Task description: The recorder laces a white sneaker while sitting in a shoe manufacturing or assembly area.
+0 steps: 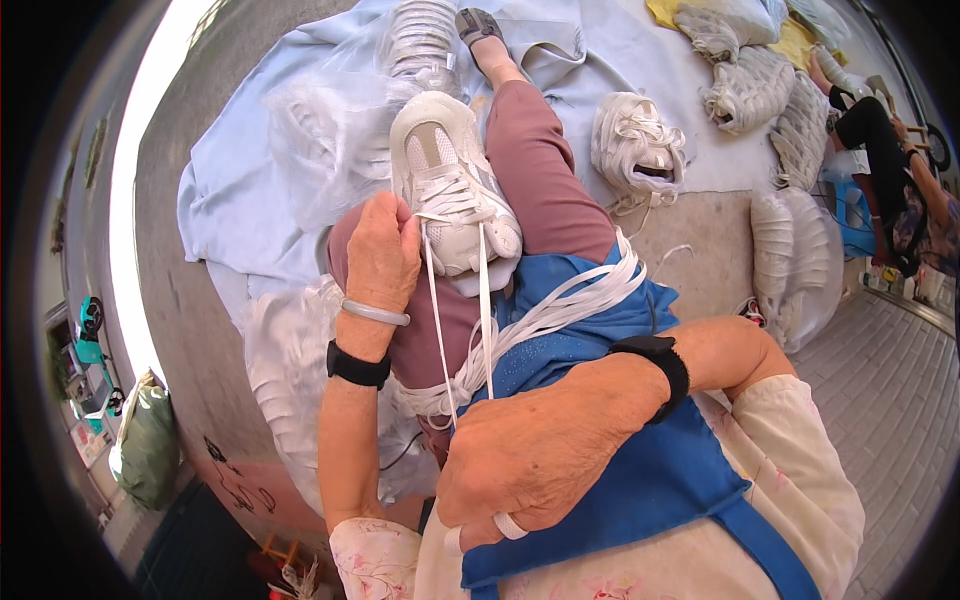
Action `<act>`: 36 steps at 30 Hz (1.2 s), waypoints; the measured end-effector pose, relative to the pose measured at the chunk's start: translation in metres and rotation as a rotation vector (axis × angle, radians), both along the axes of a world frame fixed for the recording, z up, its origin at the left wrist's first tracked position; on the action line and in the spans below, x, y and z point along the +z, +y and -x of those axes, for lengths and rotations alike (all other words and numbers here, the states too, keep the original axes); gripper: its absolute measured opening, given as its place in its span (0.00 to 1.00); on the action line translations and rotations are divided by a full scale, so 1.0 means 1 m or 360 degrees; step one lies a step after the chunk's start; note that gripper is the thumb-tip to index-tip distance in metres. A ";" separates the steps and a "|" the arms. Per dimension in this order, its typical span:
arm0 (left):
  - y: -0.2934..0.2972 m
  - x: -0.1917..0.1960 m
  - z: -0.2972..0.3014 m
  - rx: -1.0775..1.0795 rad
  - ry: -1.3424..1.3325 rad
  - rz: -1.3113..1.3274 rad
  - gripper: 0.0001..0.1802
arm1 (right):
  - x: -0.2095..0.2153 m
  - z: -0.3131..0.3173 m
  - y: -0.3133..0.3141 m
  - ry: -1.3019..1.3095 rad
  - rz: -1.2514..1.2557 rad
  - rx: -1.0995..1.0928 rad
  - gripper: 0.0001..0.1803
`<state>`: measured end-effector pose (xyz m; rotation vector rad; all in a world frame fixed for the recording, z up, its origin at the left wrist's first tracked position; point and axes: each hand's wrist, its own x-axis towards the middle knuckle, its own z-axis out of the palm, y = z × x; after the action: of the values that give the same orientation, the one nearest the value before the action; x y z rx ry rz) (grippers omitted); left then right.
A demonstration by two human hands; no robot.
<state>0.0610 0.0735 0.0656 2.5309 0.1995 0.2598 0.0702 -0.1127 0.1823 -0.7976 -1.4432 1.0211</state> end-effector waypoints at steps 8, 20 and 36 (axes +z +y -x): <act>-0.008 0.023 0.002 0.0044 0.0597 0.0392 0.06 | 0.018 -0.031 -0.028 0.0126 0.0020 0.0348 0.15; -0.028 0.033 0.032 0.0596 0.0642 0.1607 0.13 | 0.019 0.015 -0.008 0.0169 -0.0070 0.0251 0.10; -0.035 0.009 0.081 0.0428 0.0900 0.2128 0.09 | -0.049 -0.015 -0.024 -0.0405 0.0305 0.0078 0.24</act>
<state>-0.0201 0.0386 0.0744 1.1763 0.6653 -0.3970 0.0849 -0.1367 0.1332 -1.0661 -1.6018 1.1386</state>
